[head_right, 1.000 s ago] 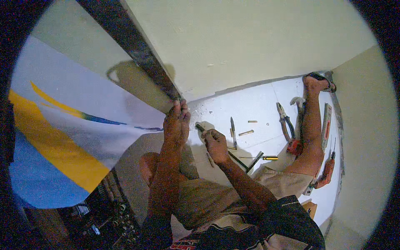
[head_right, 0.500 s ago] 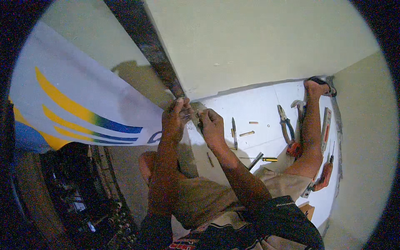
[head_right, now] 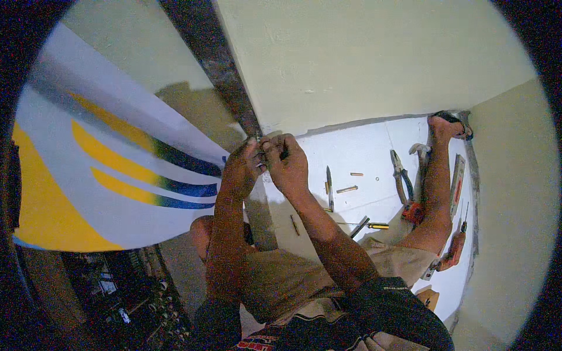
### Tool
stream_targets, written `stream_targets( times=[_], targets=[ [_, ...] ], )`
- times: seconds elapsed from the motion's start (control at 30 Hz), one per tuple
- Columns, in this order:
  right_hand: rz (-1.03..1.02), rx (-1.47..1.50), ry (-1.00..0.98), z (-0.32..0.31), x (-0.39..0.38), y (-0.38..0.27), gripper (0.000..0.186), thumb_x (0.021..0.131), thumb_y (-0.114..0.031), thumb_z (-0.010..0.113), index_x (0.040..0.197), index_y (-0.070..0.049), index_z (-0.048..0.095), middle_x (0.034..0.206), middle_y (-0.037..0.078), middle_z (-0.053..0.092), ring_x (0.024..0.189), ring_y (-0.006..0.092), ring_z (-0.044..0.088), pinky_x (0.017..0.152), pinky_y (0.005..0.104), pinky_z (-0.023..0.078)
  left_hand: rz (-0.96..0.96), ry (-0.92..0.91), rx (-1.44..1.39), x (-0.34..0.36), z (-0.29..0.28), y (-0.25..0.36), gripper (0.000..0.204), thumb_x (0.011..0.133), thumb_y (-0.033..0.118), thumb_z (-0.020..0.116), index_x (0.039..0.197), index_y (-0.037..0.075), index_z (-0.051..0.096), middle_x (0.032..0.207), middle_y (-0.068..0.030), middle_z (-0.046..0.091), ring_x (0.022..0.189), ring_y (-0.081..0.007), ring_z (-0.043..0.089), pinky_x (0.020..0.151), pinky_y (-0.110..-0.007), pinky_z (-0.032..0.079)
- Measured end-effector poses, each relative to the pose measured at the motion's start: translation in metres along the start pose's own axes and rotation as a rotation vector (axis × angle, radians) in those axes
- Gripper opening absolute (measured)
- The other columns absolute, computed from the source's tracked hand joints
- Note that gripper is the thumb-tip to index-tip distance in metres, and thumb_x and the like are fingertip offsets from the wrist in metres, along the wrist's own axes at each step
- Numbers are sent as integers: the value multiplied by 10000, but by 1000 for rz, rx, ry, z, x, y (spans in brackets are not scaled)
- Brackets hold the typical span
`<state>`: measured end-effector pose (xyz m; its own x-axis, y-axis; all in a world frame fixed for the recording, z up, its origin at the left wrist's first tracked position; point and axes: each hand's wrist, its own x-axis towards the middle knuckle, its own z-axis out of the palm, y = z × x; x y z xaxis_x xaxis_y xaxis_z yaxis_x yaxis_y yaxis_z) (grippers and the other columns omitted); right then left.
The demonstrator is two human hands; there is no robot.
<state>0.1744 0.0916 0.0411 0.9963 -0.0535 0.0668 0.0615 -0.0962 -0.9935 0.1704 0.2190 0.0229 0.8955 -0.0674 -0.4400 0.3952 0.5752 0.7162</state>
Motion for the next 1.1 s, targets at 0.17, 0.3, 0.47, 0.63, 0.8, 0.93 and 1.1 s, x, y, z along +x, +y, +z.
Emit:
stream_targets(
  times=[0.17,0.3,0.47,0.63,0.8,0.93,1.1],
  targets=[
    [-30,-231,-19,-2,8,8,122,921,-84,661,974,-14,575,772,58,624,701,133,586,672,293,492,18,111,130,-1,6,3,422,931,418,659,1126,43,667,933,-17,670,798,-125,594,675,-292,461],
    [-44,-308,-51,-3,8,0,145,910,-133,639,985,-20,589,873,152,660,749,265,669,683,369,531,88,129,187,-7,8,8,380,920,386,687,1052,30,686,822,-10,635,738,-105,569,632,-249,437],
    [-235,-338,-45,-7,13,1,138,884,-111,642,993,-28,624,913,167,638,752,336,657,686,410,536,67,91,183,-5,6,6,346,927,364,692,1009,28,686,793,2,596,695,-98,528,608,-244,426],
    [-422,-520,-57,-3,16,-15,74,864,-45,642,922,-6,615,838,149,596,708,320,640,630,386,516,38,93,-130,2,6,-13,341,951,365,666,1032,33,661,811,20,574,682,-95,508,610,-255,432],
    [-431,-537,-69,-3,17,-18,85,854,-58,646,914,-9,610,844,162,592,722,358,639,635,418,515,-1,-8,-85,12,-13,-21,271,972,356,641,1001,86,637,826,16,540,719,-94,485,617,-236,416],
    [-420,-571,-106,-6,20,-10,194,829,-106,658,998,-45,584,943,158,593,811,385,638,670,457,534,71,-30,255,7,-4,-19,310,1082,349,374,1034,98,550,814,31,494,716,-80,462,635,-235,415],
    [-423,-522,-92,0,18,-15,80,877,-55,630,925,1,598,851,173,596,737,360,650,645,411,519,96,29,243,6,-5,-16,293,1073,348,413,992,116,574,769,49,474,687,-60,445,615,-214,390]
  ],
)
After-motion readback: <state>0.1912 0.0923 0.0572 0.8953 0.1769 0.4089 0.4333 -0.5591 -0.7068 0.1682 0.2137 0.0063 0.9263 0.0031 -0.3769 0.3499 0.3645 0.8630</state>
